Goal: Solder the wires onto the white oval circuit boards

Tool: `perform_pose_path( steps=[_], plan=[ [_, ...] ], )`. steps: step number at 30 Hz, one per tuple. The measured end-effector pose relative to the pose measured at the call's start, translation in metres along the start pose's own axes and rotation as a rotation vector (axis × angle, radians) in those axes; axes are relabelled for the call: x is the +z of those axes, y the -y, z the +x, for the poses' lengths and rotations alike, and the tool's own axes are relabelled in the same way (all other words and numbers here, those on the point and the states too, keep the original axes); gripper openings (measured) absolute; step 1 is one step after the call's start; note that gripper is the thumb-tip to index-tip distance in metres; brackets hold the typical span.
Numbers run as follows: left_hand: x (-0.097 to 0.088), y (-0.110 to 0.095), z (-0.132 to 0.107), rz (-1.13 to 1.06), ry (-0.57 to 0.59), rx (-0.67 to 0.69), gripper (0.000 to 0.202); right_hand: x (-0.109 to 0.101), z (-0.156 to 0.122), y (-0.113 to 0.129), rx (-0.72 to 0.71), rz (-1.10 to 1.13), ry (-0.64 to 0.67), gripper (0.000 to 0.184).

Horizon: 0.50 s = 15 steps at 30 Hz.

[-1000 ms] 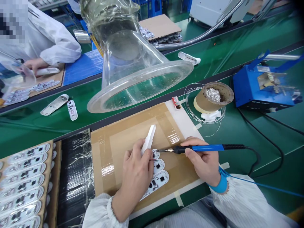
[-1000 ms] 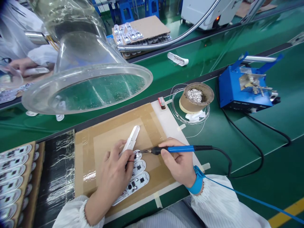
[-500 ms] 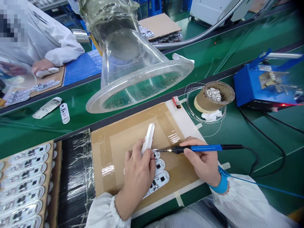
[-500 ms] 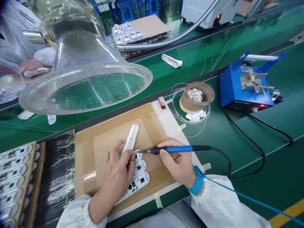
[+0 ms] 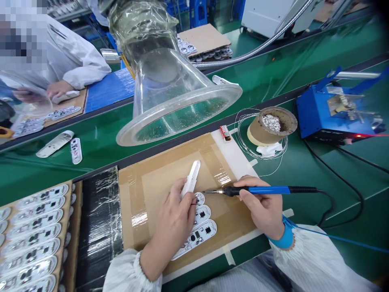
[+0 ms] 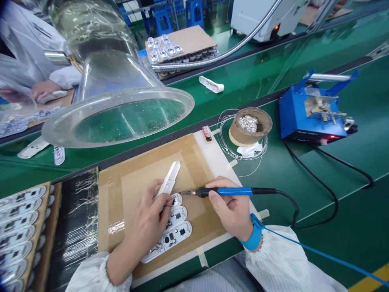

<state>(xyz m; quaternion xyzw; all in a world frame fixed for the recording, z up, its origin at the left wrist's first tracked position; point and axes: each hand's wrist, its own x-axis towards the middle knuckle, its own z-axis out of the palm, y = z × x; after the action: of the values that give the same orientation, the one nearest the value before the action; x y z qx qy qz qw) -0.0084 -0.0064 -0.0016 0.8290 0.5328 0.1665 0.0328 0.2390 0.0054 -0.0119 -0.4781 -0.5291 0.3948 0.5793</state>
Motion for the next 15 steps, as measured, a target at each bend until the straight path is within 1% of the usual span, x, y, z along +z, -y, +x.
perform_pose_path(
  steps=[2, 4, 8, 10, 13, 15],
  plan=[
    [-0.003, 0.007, -0.003, -0.062, 0.049, 0.036, 0.013, -0.001, -0.002, -0.001, 0.008, 0.003, -0.01, 0.01],
    [-0.007, 0.01, -0.005, -0.102, 0.084, 0.041, 0.016, -0.002, -0.003, -0.002, 0.02, 0.011, -0.019, 0.01],
    [-0.019, 0.01, -0.008, -0.201, 0.072, -0.005, 0.021, -0.005, -0.005, -0.006, 0.011, 0.052, -0.028, 0.011],
    [-0.026, 0.008, -0.008, -0.278, 0.085, -0.029, 0.023, -0.006, -0.005, -0.008, 0.012, 0.069, -0.027, 0.011],
    [-0.034, 0.009, -0.007, -0.409, 0.127, -0.06, 0.02, -0.008, -0.005, -0.01, 0.033, 0.102, -0.022, 0.011],
    [-0.035, 0.012, -0.006, -0.482, 0.136, -0.079, 0.016, -0.008, -0.006, -0.01, 0.047, 0.123, -0.019, 0.012]
  ],
)
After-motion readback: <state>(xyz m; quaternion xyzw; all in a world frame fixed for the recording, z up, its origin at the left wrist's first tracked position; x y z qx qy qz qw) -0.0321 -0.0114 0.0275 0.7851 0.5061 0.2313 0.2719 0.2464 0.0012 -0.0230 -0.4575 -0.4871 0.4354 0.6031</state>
